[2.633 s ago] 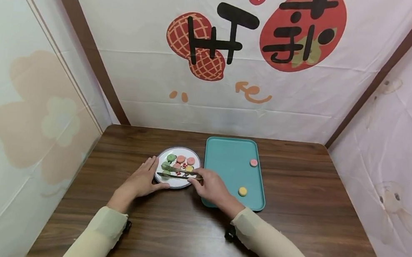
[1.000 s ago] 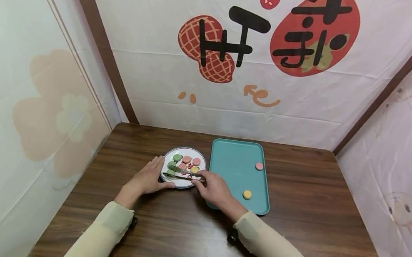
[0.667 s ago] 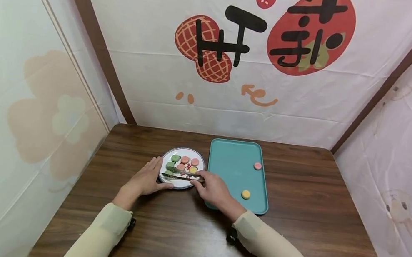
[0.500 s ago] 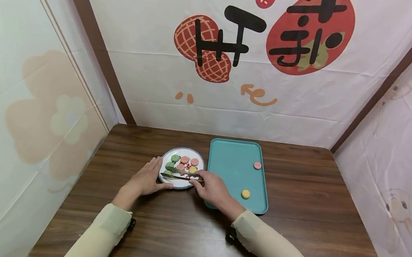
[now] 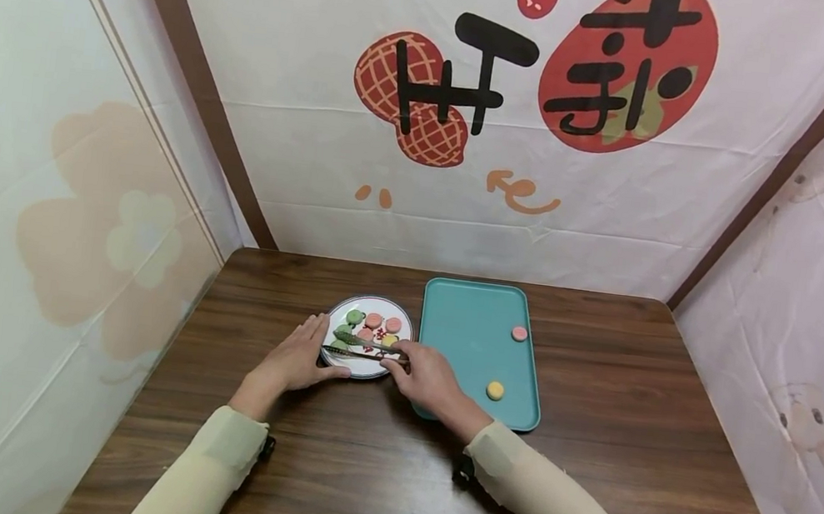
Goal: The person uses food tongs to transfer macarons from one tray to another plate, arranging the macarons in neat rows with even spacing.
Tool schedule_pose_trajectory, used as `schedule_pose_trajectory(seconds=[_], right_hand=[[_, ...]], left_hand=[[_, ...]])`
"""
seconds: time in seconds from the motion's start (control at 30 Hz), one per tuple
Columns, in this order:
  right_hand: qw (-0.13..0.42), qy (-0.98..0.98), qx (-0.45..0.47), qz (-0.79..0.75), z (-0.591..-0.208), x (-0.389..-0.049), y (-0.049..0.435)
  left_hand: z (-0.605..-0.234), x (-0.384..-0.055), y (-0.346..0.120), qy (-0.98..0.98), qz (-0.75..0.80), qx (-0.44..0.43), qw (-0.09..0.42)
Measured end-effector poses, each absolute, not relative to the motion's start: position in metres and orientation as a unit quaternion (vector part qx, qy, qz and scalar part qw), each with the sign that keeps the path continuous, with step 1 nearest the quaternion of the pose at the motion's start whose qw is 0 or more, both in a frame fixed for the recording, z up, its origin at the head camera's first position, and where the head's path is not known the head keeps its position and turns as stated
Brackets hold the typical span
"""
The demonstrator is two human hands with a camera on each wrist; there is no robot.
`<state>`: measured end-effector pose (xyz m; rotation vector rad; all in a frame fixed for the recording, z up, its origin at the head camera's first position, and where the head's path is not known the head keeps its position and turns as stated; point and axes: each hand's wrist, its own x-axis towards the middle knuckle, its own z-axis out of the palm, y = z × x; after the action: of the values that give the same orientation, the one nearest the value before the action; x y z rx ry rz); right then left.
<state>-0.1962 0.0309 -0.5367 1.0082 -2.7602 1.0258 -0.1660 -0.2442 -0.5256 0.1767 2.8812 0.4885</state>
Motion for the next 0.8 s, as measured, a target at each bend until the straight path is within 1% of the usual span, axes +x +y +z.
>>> schedule_pose_trajectory(seconds=[0.23,0.47,0.6,0.8], right_hand=[[0.022,-0.885,0.317,0.341,-0.536,-0.196,0.033],[0.015,-0.886,0.296,0.356,-0.533,-0.195,0.046],[0.018,-0.887,0.283,0.365,-0.529,-0.193,0.054],[0.006,-0.881,0.283,0.379,-0.52,-0.195,0.064]], left_hand=[[-0.524,-0.166,-0.243,0.978,0.17,0.059,0.105],[-0.528,-0.168,-0.24,0.979,0.163,0.075,0.099],[-0.528,-0.168,-0.239,0.977,0.169,0.075,0.104],[-0.526,-0.167,-0.243,0.977,0.17,0.059,0.114]])
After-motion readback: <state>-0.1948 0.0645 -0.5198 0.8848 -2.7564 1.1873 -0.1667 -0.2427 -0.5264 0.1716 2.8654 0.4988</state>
